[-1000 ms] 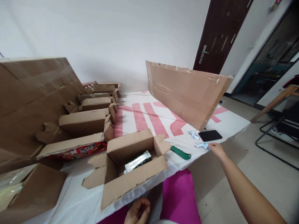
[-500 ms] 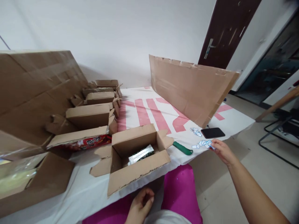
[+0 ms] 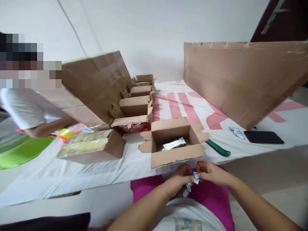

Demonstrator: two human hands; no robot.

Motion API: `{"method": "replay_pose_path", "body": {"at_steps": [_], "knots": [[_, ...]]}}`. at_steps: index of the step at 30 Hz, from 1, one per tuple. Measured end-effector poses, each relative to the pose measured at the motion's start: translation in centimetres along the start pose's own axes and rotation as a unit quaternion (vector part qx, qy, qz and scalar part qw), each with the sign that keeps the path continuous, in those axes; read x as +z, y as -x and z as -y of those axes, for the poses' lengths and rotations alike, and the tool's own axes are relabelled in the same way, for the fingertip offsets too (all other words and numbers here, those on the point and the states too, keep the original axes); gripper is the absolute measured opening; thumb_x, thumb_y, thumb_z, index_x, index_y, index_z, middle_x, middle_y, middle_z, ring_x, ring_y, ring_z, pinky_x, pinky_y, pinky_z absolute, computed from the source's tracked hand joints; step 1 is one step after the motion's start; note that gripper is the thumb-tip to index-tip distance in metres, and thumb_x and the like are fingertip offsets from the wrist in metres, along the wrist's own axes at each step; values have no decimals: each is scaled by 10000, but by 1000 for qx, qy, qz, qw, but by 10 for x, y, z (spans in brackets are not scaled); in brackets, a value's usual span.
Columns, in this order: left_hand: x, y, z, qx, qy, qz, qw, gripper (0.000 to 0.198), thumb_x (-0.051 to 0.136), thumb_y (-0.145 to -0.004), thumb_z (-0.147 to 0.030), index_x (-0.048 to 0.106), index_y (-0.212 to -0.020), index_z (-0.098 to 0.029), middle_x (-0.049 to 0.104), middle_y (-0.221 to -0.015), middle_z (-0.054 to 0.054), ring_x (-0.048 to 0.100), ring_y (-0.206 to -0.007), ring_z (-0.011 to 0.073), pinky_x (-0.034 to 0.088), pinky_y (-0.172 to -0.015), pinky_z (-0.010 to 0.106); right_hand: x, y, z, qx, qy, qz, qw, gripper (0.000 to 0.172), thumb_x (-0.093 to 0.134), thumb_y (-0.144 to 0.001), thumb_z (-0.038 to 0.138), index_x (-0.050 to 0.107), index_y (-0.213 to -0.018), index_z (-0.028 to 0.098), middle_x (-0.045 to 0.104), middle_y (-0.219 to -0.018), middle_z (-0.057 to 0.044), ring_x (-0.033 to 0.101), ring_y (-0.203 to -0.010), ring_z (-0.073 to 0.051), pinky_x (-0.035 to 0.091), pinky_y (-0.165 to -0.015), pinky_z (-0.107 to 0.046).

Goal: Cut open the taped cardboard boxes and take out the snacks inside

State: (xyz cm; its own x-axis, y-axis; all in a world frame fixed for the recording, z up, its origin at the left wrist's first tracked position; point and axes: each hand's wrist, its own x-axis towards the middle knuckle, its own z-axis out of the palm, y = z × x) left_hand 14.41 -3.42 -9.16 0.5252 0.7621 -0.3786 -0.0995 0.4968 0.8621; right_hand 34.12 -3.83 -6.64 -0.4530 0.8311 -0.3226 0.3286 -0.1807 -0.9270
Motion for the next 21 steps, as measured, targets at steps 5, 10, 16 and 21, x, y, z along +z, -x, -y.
{"method": "replay_pose_path", "body": {"at_steps": [5,10,16,21], "knots": [[-20,11,12,-26,10,-58,998,205,708,-507,-196,597,-677,-169,571,-558,-24,496,-478,103,370,-467,223,36,-30,-2,-22,72,0,997,79,582,-734,245,516,-708,212,542,-668,22,464,-655,-152,336,-604,-273],[-55,36,17,-24,55,-121,991,184,678,-509,-186,580,-665,-169,557,-495,-36,444,-381,76,339,-391,194,64,-46,-6,-50,68,43,996,219,579,-816,373,587,-946,197,607,-788,-3,539,-737,-175,410,-663,-289],[-161,104,-38,121,121,-266,949,240,719,-528,-238,533,-670,-183,510,-460,-58,406,-368,60,293,-369,158,61,-48,-19,-11,-40,21,999,386,593,-784,526,601,-1002,207,631,-767,-20,606,-739,-197,490,-702,-323],[-271,176,-122,332,174,-450,811,197,677,-640,-255,501,-697,-188,524,-539,-74,460,-452,49,380,-449,140,57,-42,-29,46,-48,-37,997,502,642,-653,673,653,-895,234,693,-767,-64,657,-714,-219,545,-733,-333]]}}
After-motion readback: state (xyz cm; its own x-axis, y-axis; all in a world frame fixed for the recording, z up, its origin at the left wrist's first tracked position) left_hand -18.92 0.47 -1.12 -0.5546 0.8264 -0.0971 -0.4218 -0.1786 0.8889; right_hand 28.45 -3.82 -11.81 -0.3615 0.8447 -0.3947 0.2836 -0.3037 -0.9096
